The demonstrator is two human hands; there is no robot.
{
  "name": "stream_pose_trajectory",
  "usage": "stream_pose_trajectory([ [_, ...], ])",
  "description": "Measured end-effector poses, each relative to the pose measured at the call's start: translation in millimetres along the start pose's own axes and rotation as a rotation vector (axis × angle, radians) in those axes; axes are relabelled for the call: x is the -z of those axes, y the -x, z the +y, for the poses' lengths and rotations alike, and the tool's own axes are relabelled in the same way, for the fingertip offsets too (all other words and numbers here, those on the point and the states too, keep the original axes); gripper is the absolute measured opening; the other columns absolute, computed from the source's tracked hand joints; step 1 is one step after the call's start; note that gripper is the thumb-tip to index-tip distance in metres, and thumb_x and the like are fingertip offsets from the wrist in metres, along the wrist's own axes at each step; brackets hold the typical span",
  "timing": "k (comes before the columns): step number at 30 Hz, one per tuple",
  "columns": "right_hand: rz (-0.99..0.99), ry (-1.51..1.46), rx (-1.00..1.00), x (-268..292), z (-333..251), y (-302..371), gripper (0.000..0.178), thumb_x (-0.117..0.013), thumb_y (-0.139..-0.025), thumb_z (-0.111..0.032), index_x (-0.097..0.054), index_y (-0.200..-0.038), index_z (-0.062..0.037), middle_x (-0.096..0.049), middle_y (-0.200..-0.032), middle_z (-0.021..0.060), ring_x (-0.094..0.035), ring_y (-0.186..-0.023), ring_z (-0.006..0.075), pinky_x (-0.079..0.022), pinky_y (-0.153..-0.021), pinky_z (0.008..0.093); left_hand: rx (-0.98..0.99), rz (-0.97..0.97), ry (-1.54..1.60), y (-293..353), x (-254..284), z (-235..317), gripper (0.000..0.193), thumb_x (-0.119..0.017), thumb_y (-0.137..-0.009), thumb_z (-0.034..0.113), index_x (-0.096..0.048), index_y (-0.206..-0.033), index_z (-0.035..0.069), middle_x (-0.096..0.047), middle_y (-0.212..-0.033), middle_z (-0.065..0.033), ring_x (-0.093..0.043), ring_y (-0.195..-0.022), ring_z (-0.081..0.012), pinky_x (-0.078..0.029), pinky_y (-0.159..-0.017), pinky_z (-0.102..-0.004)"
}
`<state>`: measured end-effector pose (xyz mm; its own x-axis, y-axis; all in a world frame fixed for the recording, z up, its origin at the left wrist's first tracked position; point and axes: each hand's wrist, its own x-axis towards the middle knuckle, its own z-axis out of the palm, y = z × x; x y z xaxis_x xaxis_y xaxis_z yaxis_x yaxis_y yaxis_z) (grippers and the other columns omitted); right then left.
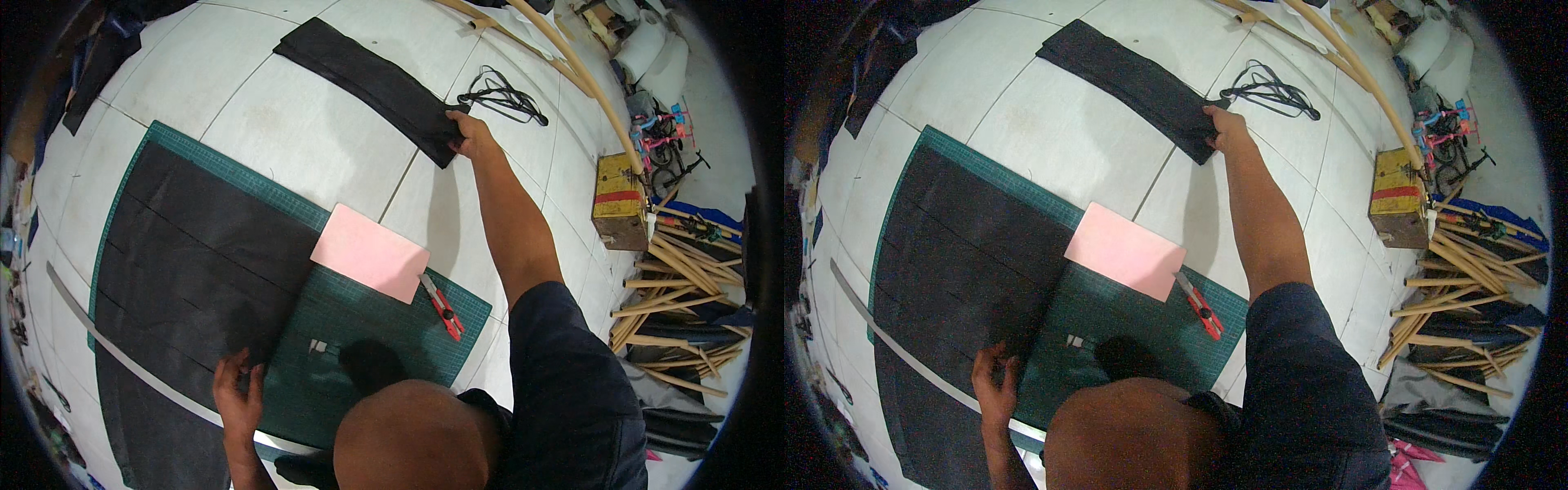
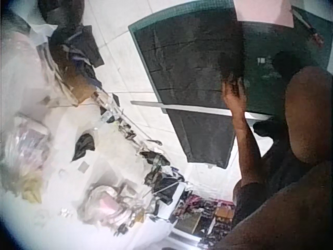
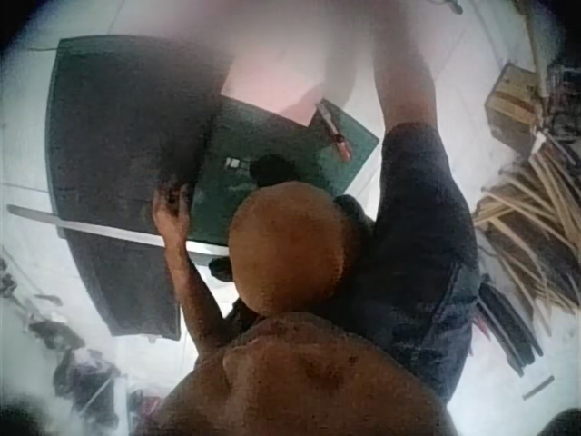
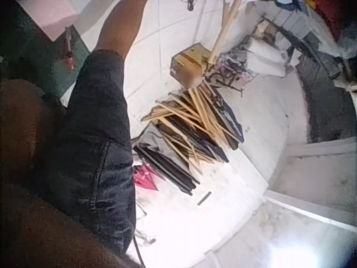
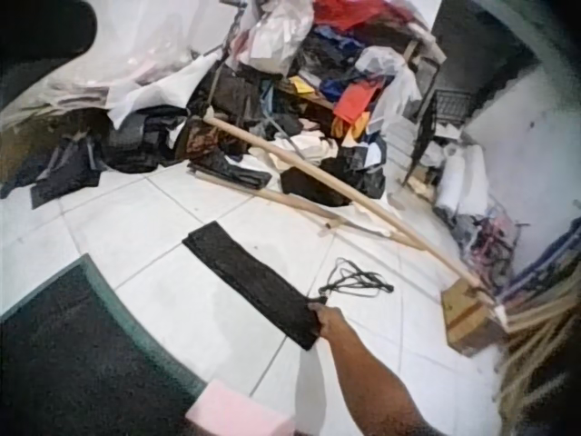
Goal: The person aligns a ruler on black fabric over a cutting mat and cuts it into a rectangular piece using a utility knife.
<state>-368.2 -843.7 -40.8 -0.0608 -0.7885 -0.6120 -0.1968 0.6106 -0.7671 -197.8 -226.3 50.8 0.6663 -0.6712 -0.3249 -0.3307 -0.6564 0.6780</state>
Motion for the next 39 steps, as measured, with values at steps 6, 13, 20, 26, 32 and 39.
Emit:
stream_pose_trajectory([
  [6,0.011,-0.029,0.072,6,-4,-5,0.040,-0.083,-0.081,-0.020,-0.062,-0.109,-0.0022,-0.065,-0.103,0.0120,-0.063,-0.099,0.0324,-0.051,-0.076,0.0476,-0.068,0.042,0.020,0,-3,-5,0.030,-0.074,-0.085,0.006,-0.070,-0.114,0.000,-0.067,-0.102,-0.0150,-0.065,-0.087,-0.0251,-0.053,-0.081,-0.0378],
  [13,0.075,-0.107,0.083,11,13,26,0.101,-0.087,-0.077,-0.021,-0.016,-0.147,-0.0007,-0.047,-0.139,0.0246,-0.058,-0.116,0.0356,-0.051,-0.088,0.0560,-0.027,0.024,-0.002,3,-5,-1,0.030,-0.075,-0.086,0.011,-0.070,-0.114,0.001,-0.068,-0.106,-0.0150,-0.067,-0.091,-0.0261,-0.054,-0.082,-0.0385],
  [20,0.435,0.396,0.601,9,31,37,0.079,-0.086,-0.079,-0.031,-0.041,-0.138,-0.0036,-0.056,-0.124,0.0201,-0.061,-0.107,0.0308,-0.052,-0.087,0.0402,-0.043,-0.016,-0.128,-2,1,4,0.033,-0.072,-0.090,0.019,-0.069,-0.118,0.001,-0.067,-0.107,-0.0162,-0.068,-0.092,-0.0296,-0.055,-0.085,-0.0410],
  [26,-0.615,0.599,0.640,-40,132,235,0.037,-0.069,-0.092,-0.015,-0.056,-0.126,-0.0087,-0.060,-0.108,0.0078,-0.061,-0.100,0.0196,-0.050,-0.076,0.0355,-0.055,-0.024,-0.078,3,-5,-7,0.033,-0.071,-0.091,0.019,-0.068,-0.118,0.000,-0.067,-0.106,-0.0179,-0.068,-0.092,-0.0320,-0.054,-0.082,-0.0419],
  [32,-0.648,1.202,1.333,-63,192,298,0.051,-0.066,-0.092,-0.034,-0.057,-0.137,-0.0093,-0.043,-0.148,0.0222,-0.036,-0.141,0.0410,-0.023,-0.117,0.0569,-0.034,0.092,-0.126,9,2,-41,0.030,-0.071,-0.091,0.018,-0.070,-0.116,0.001,-0.067,-0.097,-0.0158,-0.068,-0.088,-0.0297,-0.054,-0.079,-0.0402],
  [39,-0.770,1.086,1.501,-83,216,337,0.051,-0.066,-0.092,-0.040,-0.062,-0.132,-0.0093,-0.039,-0.153,0.0227,-0.031,-0.145,0.0442,-0.019,-0.119,0.0634,0.189,0.642,0.088,30,99,-112,0.025,-0.069,-0.096,0.018,-0.071,-0.114,0.001,-0.069,-0.096,-0.0098,-0.065,-0.086,-0.0172,-0.052,-0.076,-0.0329],
])
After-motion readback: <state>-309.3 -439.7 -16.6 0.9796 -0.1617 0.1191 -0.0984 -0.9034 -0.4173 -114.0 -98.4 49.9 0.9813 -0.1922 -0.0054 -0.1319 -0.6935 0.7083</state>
